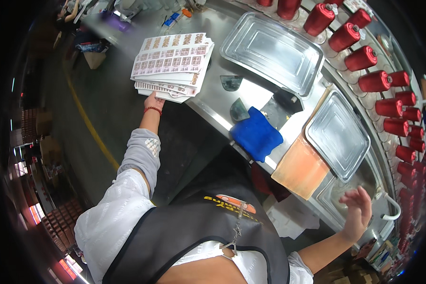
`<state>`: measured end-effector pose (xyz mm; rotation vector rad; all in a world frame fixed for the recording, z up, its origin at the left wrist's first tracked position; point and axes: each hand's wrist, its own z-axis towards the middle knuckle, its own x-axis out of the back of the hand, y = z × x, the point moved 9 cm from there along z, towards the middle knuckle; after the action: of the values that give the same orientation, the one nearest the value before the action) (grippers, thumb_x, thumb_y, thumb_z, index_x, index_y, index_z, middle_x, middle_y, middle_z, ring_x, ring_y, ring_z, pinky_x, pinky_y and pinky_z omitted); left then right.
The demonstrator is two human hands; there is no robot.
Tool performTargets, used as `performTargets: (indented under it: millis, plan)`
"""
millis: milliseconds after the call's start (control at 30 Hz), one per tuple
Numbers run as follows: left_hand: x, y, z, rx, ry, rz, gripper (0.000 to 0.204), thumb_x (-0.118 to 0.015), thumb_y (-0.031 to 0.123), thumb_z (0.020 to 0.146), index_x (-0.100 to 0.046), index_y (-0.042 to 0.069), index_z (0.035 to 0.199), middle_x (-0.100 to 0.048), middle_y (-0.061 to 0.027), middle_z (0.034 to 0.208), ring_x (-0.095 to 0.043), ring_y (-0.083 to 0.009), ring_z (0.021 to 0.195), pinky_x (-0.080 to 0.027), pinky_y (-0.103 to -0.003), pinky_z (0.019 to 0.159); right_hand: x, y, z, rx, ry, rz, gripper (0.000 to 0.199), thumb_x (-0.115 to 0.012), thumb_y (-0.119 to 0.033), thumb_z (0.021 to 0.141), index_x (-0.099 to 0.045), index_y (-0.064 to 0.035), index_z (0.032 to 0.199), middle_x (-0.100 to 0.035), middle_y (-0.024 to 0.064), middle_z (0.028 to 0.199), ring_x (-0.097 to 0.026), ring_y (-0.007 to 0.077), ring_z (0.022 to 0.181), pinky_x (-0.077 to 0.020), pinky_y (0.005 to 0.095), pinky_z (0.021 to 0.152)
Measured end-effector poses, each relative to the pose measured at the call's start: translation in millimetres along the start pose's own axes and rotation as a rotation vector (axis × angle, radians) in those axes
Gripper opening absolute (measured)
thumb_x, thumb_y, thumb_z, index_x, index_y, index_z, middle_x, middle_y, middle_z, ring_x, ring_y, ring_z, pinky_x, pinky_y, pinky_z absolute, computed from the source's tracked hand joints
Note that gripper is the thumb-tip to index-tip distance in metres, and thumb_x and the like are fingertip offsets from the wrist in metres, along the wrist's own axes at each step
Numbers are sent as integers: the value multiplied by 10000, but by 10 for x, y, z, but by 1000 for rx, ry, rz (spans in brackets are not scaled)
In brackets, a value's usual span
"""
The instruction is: The person stands at a stainless steel counter and repeatedly picks up sheets of printed stickers, separates them, and stacks them into piles. The person moves between the counter and a lower surface, handling the sticker sheets by hand and organizing them into neat stacks.
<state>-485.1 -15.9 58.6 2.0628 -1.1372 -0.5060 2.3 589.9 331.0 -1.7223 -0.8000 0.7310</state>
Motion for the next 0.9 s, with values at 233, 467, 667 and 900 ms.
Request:
performTargets:
  millis: [233, 467, 667, 900]
  plan:
    - [-127, 120, 64, -63, -120, 10, 271, -484, 171, 960, -496, -10, 1162, -582, -143, 1104, -593, -285, 1011, -502, -452, 876, 591, 1584, -696, -586, 63, -737, 472, -606, -198, 860, -489, -13, 1278, -635, 166, 999, -626, 230, 903, -511, 320, 768]
    - [60, 149, 305, -109, -157, 92, 221, -542, 203, 934, -515, 29, 1067, -605, -101, 939, -615, -231, 802, -514, -389, 690, 362, 1322, -1090, -261, 199, 452, 524, -586, -237, 878, -426, 25, 1303, -573, 207, 1156, -609, 325, 966, -522, 439, 770]
    - [7, 133, 155, -99, -175, 80, 201, -556, 183, 925, -515, 47, 1067, -618, -92, 958, -624, -223, 827, -531, -379, 676, 551, 2214, -1358, -774, 150, -646, 509, -538, -235, 910, -385, -57, 1362, -577, 180, 1180, -608, 303, 986, -520, 462, 750]
    - [-47, 27, 31, 2, -218, 26, 315, -519, 281, 939, -500, 37, 1137, -590, -98, 1055, -598, -229, 909, -495, -367, 781, 39, 2839, -1150, -879, 241, -461, 356, -514, -297, 924, -560, -24, 1148, -653, 108, 873, -636, 234, 755, -528, 368, 655]
